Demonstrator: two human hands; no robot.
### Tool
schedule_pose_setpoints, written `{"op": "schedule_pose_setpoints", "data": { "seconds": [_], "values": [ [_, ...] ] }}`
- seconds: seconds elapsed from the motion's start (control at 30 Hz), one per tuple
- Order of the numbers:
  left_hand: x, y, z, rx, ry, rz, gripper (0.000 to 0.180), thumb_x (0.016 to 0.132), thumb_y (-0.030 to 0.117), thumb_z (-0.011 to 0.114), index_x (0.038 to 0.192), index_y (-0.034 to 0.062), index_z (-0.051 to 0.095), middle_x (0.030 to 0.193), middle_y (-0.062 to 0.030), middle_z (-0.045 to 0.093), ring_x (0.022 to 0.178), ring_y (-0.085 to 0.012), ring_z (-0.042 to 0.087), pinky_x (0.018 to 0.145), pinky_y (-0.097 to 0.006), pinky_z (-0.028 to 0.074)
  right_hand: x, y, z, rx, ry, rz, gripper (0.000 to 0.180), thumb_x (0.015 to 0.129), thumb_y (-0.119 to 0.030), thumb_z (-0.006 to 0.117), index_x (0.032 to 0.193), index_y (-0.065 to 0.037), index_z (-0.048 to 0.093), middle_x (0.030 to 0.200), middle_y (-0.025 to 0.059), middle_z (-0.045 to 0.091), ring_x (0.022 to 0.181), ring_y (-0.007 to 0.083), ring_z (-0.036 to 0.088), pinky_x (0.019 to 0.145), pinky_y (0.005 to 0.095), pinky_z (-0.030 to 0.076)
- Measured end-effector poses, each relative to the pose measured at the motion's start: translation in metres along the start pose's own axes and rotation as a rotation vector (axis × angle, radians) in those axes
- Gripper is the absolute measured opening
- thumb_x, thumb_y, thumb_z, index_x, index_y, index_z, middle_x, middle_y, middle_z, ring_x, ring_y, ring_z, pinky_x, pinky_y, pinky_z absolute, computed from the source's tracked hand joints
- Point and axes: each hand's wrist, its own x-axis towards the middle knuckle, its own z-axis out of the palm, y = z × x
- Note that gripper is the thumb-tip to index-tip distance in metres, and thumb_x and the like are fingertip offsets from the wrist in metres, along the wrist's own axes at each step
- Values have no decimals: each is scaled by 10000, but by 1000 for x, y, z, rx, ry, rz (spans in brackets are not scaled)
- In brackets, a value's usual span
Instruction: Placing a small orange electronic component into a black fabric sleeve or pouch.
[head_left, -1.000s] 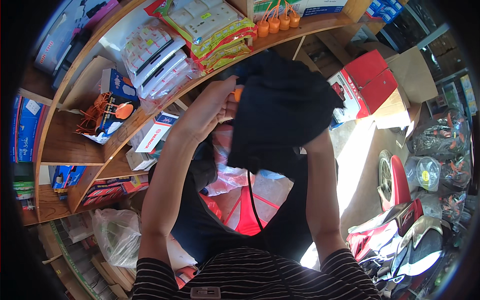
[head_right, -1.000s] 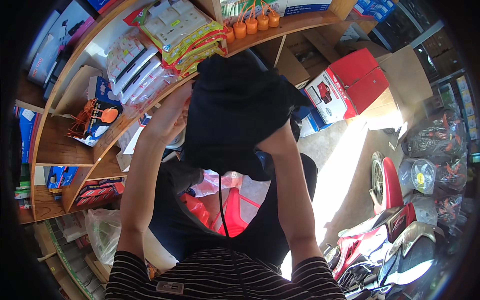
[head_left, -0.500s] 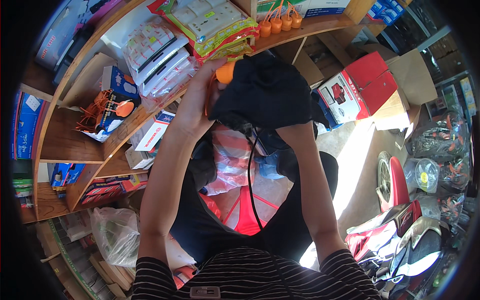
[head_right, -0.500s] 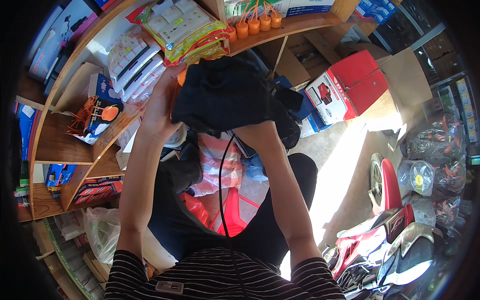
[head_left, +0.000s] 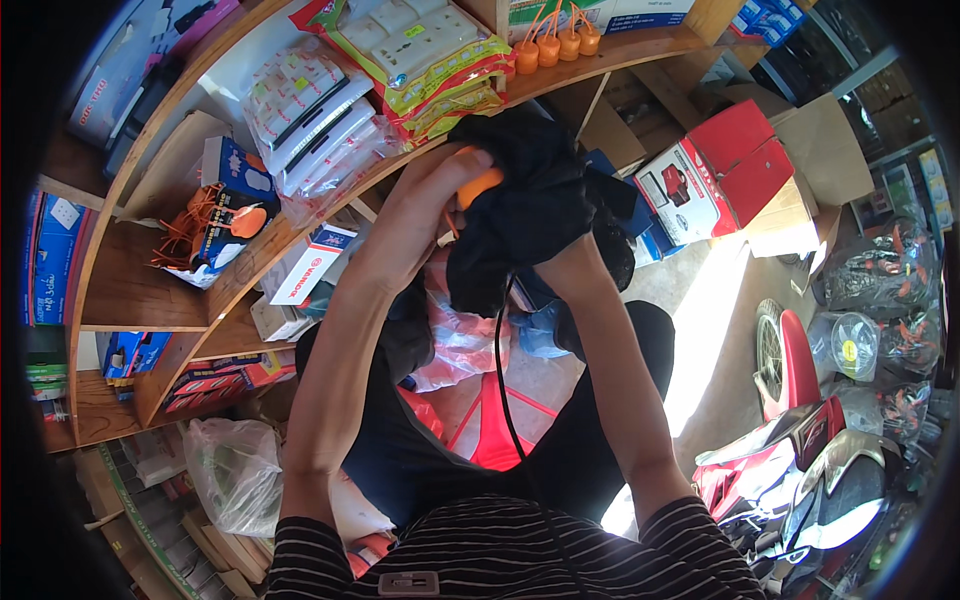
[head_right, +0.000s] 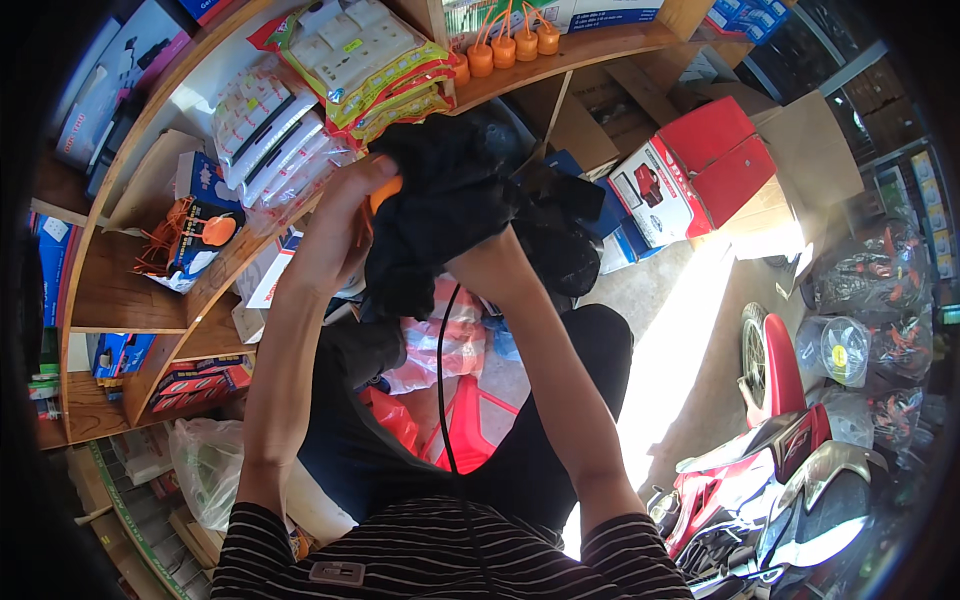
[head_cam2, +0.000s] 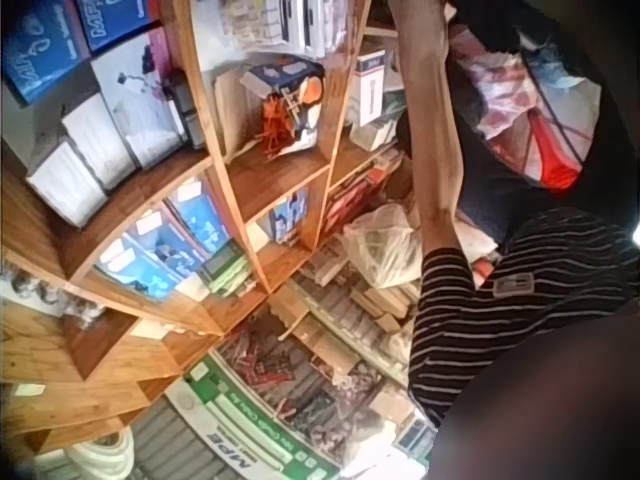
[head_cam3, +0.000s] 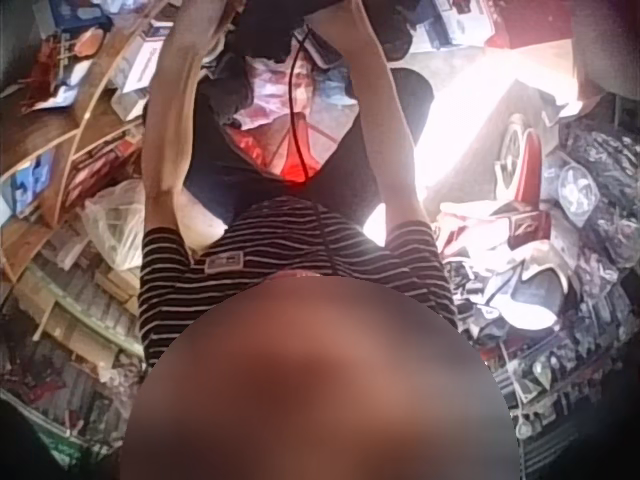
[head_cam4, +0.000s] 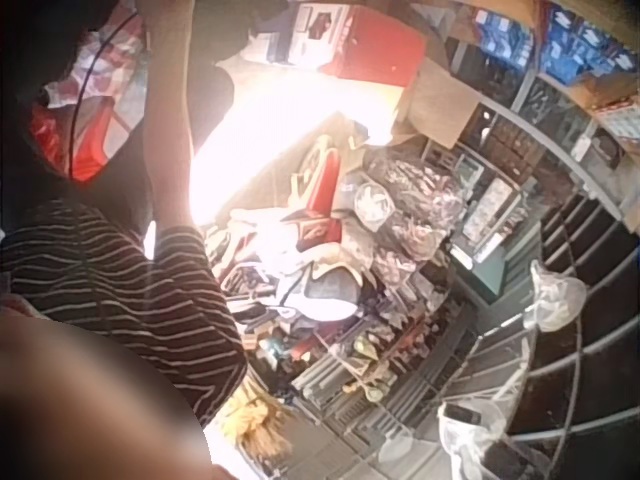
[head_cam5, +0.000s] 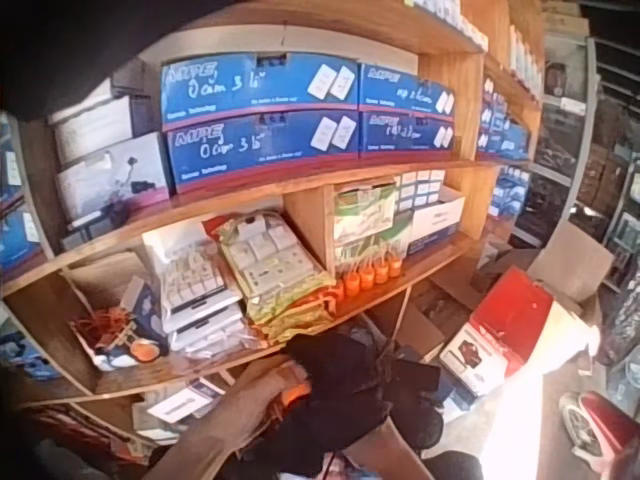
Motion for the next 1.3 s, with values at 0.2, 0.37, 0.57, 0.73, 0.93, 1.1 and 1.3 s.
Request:
{"op": "schedule_pose_setpoints", "data": {
  "seconds": [0.2,0.37,0.57,0.73,0.93,1.1,1.3],
  "values": [
    [-6,10,13,264,64,138,451,930,428,640,1197,70,582,883,11,551,668,-56,494,605,-204,408,3,-17,6,-109,155,-16,415,826,-82,672,1237,-62,623,1230,149,626,1139,334,585,1002,410,442],
    [-8,23,13,423,-44,257,492,909,364,728,1252,56,556,869,15,551,713,-56,541,616,-206,442,-5,0,3,203,162,265,357,816,-74,680,1172,-47,676,1149,132,675,1072,294,625,973,386,463],
    [-2,16,-13,441,-142,403,473,858,197,792,1242,33,569,993,-19,619,830,-71,597,728,-232,510,1,2,-4,-36,131,-60,305,810,-108,724,1104,-32,700,1112,123,676,1019,277,639,914,362,492],
    [2,16,-18,435,-125,469,468,852,163,792,1238,17,572,1049,-27,605,871,-78,589,735,-233,513,-1,6,-3,7,113,-28,280,803,-96,734,1077,-41,720,1117,104,702,1022,251,658,940,361,492],
    [0,16,-19,298,-189,372,451,865,142,775,1256,48,572,1017,-15,602,836,-73,583,695,-230,515,-5,6,-4,46,106,164,245,795,-104,754,1036,-66,735,1056,97,715,987,250,676,917,349,503],
    [-5,23,-12,266,-141,384,417,876,157,770,1228,53,572,994,-16,616,779,-58,575,624,-212,500,-6,2,-5,-61,159,119,245,796,-133,763,1036,-86,739,1069,90,712,995,254,673,912,352,505],
    [-2,23,-14,195,-192,294,382,865,146,780,1164,42,567,1004,-25,623,722,-65,581,600,-206,501,-5,4,-9,-82,168,61,225,793,-135,764,1013,-95,742,1064,77,710,1021,261,659,934,366,490]
  ]
}}
